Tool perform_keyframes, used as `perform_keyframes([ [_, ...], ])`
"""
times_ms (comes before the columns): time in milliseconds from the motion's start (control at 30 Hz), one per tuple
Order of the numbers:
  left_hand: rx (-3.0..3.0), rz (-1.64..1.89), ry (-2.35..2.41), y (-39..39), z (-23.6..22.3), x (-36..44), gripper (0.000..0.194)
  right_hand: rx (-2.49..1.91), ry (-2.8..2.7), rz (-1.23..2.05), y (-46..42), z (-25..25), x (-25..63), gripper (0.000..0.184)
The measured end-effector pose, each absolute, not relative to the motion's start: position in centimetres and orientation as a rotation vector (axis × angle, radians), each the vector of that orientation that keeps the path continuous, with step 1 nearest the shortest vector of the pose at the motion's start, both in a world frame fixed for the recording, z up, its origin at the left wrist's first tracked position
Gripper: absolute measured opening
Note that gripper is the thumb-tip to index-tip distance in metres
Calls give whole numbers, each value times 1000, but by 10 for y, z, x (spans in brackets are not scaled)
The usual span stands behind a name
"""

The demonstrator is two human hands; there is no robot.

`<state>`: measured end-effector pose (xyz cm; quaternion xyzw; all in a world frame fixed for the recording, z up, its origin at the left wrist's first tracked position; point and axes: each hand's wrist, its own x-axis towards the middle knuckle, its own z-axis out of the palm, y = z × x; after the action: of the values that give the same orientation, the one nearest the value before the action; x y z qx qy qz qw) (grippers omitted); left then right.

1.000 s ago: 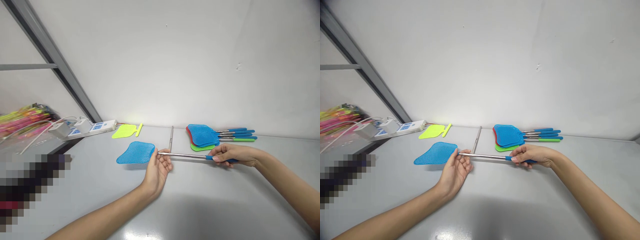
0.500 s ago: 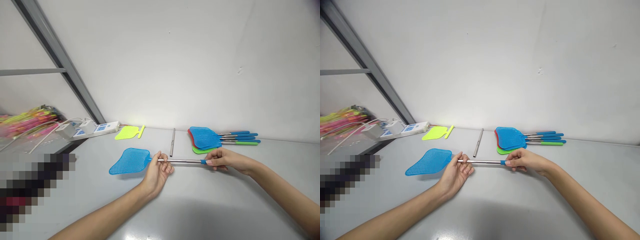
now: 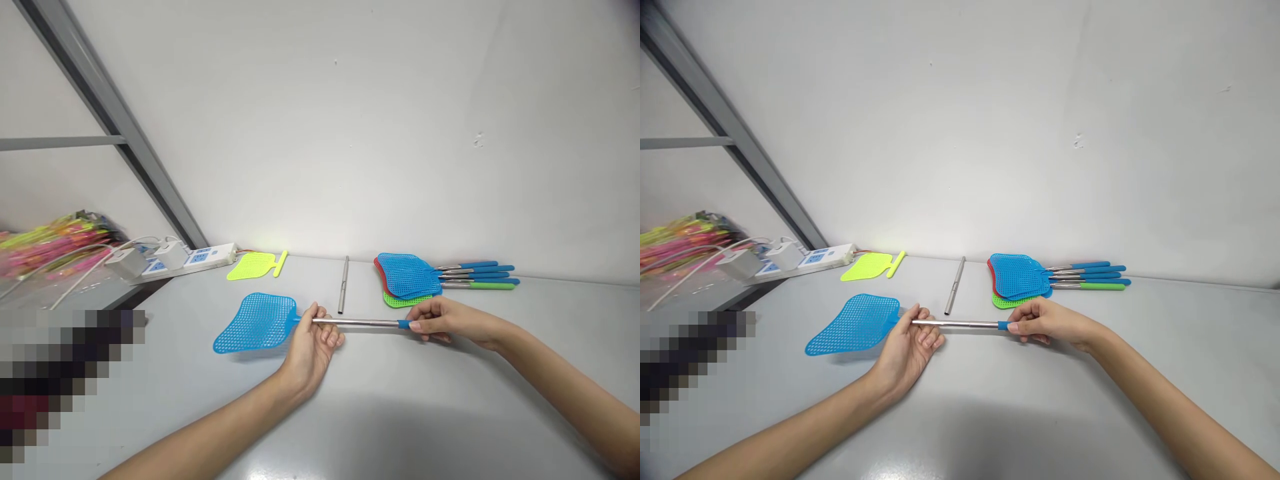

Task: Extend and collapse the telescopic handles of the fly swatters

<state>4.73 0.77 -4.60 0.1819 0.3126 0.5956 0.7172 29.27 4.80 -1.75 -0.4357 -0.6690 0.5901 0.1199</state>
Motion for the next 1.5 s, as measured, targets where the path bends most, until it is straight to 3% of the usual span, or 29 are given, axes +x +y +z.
perform_keyframes([
  [867,403,1402,737,8,-49,49,10,-1293,-1918,1834,52,-22,296,31],
  [1133,403,1526,771,9,-45,46,16,-1280,-1923,1872,54,-22,301,32],
  [1300,397,1596,862,17,-43,39,31,-1296,-1906,1860,53,-20,300,34],
  [1500,453,1542,953,29,-45,32,21,-1303,-1951,1729,51,-18,301,35],
])
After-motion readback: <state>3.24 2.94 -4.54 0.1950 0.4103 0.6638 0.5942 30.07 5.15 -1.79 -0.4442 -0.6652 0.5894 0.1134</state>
